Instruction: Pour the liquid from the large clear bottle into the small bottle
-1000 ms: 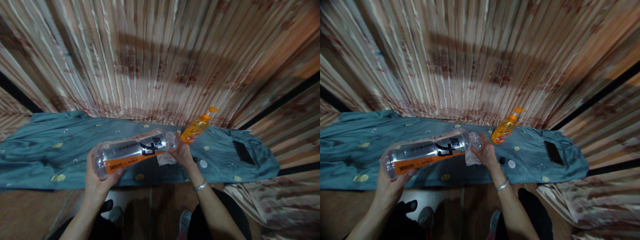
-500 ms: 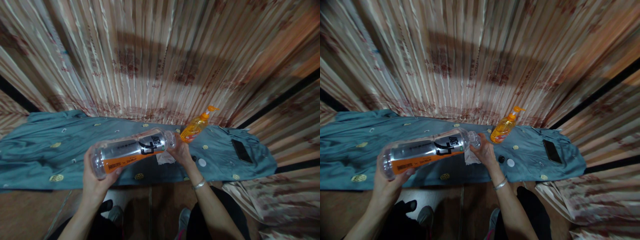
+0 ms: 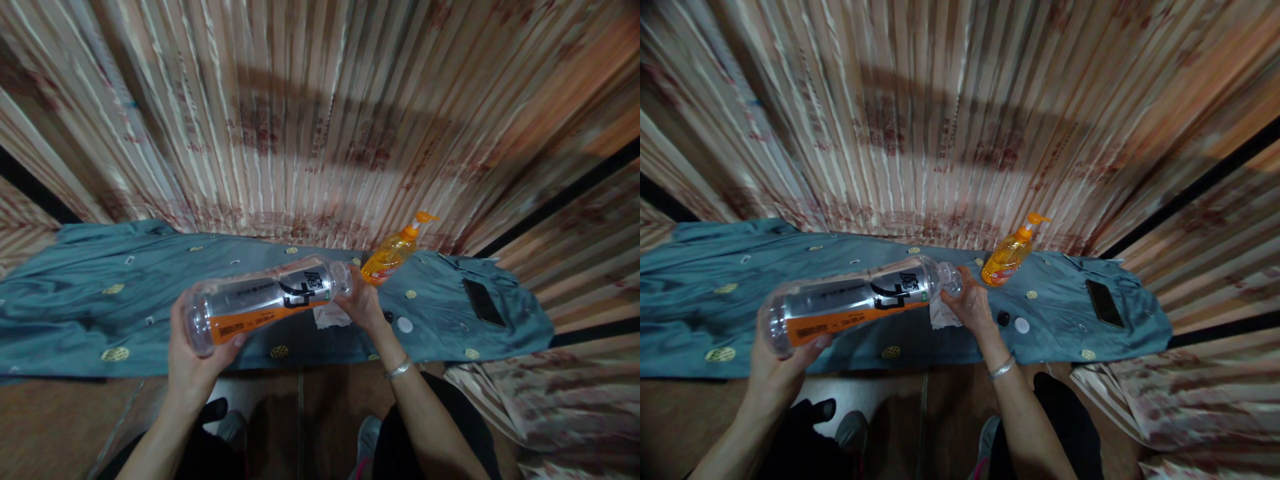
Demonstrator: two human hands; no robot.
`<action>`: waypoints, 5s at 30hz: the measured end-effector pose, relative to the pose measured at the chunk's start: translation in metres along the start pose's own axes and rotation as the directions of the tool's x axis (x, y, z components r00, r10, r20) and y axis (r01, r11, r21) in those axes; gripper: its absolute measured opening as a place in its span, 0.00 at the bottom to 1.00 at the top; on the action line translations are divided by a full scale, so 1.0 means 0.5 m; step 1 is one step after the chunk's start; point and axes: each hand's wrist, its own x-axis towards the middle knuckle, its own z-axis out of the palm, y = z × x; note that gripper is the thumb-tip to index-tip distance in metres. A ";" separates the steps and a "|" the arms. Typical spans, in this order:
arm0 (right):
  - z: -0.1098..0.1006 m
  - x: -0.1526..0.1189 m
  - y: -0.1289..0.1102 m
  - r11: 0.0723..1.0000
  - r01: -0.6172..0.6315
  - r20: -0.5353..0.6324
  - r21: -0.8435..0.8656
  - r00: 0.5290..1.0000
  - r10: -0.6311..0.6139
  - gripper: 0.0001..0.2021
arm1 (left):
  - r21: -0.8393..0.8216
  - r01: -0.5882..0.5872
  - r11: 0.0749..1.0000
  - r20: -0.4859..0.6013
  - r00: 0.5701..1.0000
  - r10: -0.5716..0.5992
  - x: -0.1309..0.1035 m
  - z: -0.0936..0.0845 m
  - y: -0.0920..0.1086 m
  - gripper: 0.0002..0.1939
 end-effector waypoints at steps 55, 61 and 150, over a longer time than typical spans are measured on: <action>0.003 0.007 0.012 0.997 0.077 -0.025 -0.009 0.997 -0.078 0.24 | -0.013 -0.035 0.999 0.004 0.999 0.035 0.007 -0.001 -0.001 0.50; -0.003 0.007 0.007 0.998 0.065 -0.004 -0.006 0.998 -0.065 0.24 | -0.007 -0.042 0.999 0.010 0.999 0.042 0.008 0.000 0.009 0.48; 0.012 0.004 0.021 0.991 0.130 -0.069 -0.033 0.989 -0.132 0.23 | -0.033 -0.013 0.999 -0.055 0.998 0.011 0.006 0.011 0.029 0.49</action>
